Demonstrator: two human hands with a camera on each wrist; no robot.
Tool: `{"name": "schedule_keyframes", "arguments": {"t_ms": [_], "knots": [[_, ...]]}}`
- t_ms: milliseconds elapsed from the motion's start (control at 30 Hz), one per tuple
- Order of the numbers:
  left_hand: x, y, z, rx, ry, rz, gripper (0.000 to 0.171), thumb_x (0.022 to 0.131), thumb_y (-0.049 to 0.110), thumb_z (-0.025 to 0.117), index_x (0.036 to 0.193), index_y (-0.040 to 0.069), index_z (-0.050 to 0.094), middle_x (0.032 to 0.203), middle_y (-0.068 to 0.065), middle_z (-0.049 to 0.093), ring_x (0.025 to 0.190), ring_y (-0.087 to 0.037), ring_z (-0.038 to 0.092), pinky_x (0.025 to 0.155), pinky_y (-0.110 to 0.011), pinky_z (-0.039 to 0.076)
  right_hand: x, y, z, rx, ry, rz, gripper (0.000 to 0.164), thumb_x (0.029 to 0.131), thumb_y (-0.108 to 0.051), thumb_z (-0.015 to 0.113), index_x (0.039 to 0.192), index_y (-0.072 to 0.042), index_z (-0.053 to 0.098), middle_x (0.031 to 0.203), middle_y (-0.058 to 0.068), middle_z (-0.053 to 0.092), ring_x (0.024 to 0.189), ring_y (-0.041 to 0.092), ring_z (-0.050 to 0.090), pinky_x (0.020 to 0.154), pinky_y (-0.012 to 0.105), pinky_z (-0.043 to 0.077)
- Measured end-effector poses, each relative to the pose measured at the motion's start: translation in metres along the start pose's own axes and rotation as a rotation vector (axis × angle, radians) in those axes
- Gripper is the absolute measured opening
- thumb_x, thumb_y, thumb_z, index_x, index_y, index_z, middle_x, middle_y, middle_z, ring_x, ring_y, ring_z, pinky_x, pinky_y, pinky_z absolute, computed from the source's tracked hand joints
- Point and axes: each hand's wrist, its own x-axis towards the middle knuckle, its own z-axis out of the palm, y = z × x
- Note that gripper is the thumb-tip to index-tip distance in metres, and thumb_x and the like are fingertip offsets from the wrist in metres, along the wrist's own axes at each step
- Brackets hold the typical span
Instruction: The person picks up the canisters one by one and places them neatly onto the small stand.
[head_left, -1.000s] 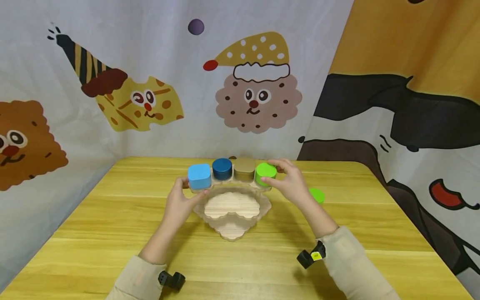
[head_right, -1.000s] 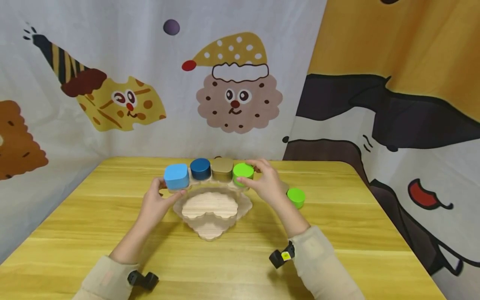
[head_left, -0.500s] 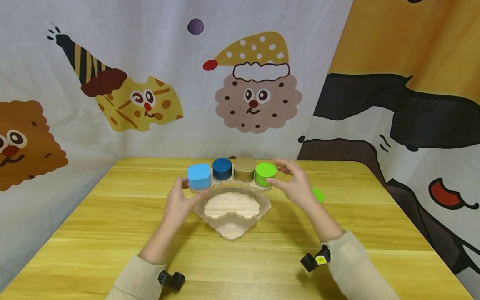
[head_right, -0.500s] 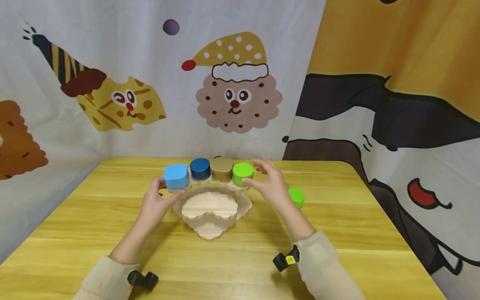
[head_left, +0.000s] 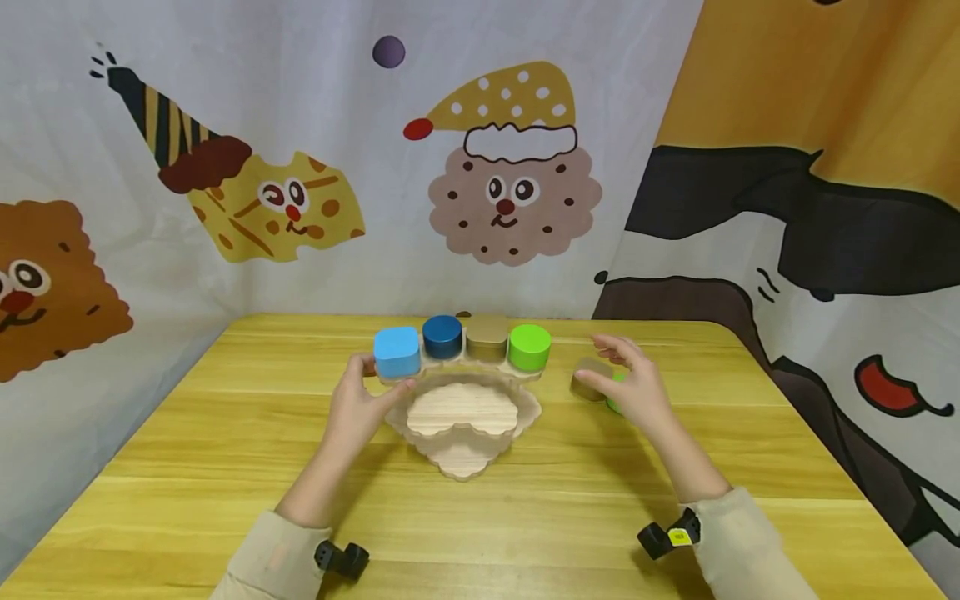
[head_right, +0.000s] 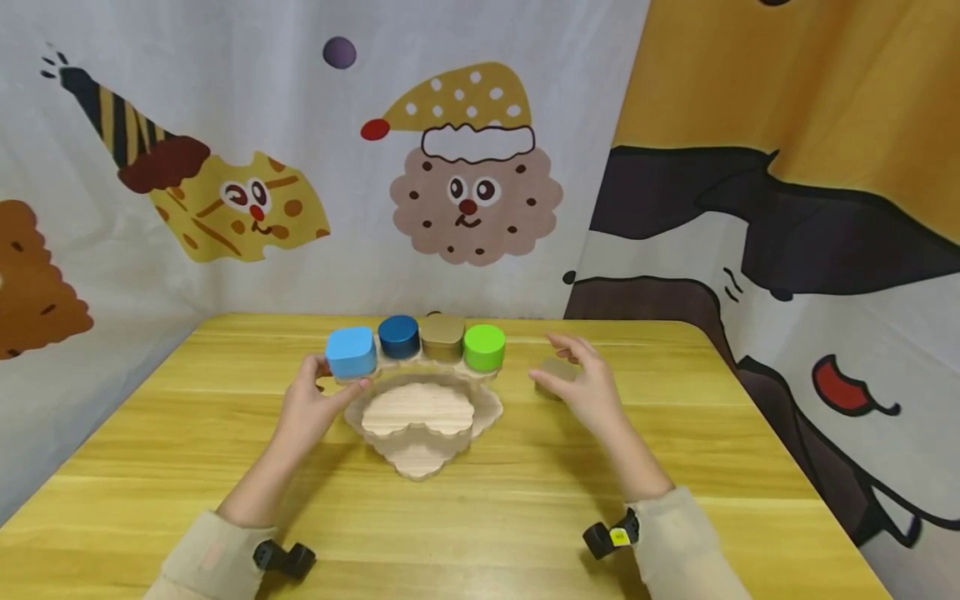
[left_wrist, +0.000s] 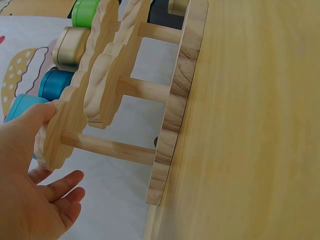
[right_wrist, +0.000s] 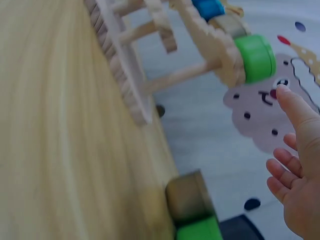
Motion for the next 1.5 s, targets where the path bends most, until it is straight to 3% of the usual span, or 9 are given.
{"name": "schedule_keyframes", "arguments": {"t_ms": [633, 967, 1267, 1500], "knots": [[-0.001, 0.0, -0.001, -0.005, -0.001, -0.002, 0.072, 0.079, 0.04, 0.078, 0.127, -0.001, 0.043, 0.121, -0.018, 0.051, 0.116, -0.037, 0.045, 0.095, -0.052, 0.036, -0.024, 0.061, -0.03, -0.086, -0.012, 0.069, 0.06, 0.084, -0.026, 0.076, 0.132, 0.002, 0.052, 0.128, 0.021, 0.052, 0.117, 0.039, 0.045, 0.098, 0.057, 0.032], [-0.001, -0.002, 0.0, -0.005, 0.005, 0.011, 0.071, 0.079, 0.039, 0.079, 0.126, 0.0, 0.044, 0.118, -0.017, 0.052, 0.114, -0.035, 0.046, 0.093, -0.05, 0.038, -0.03, 0.076, -0.033, -0.123, -0.07, 0.132, 0.066, 0.087, -0.027, 0.073, 0.135, 0.008, 0.045, 0.129, 0.026, 0.05, 0.115, 0.04, 0.046, 0.097, 0.054, 0.032], [0.0, -0.002, 0.0, -0.002, 0.008, 0.014, 0.071, 0.079, 0.04, 0.078, 0.126, -0.001, 0.044, 0.118, -0.017, 0.051, 0.114, -0.036, 0.046, 0.094, -0.05, 0.037, -0.03, 0.086, -0.032, -0.129, -0.101, 0.19, 0.071, 0.087, -0.033, 0.072, 0.138, 0.006, 0.042, 0.131, 0.026, 0.048, 0.116, 0.043, 0.044, 0.095, 0.056, 0.035], [0.0, -0.003, 0.0, -0.005, -0.001, 0.012, 0.073, 0.079, 0.042, 0.078, 0.128, 0.0, 0.043, 0.118, -0.017, 0.051, 0.114, -0.036, 0.046, 0.093, -0.05, 0.038, -0.03, 0.089, -0.031, -0.151, -0.115, 0.22, 0.072, 0.087, -0.036, 0.071, 0.14, 0.004, 0.042, 0.125, 0.025, 0.051, 0.109, 0.038, 0.048, 0.087, 0.05, 0.04]]}}
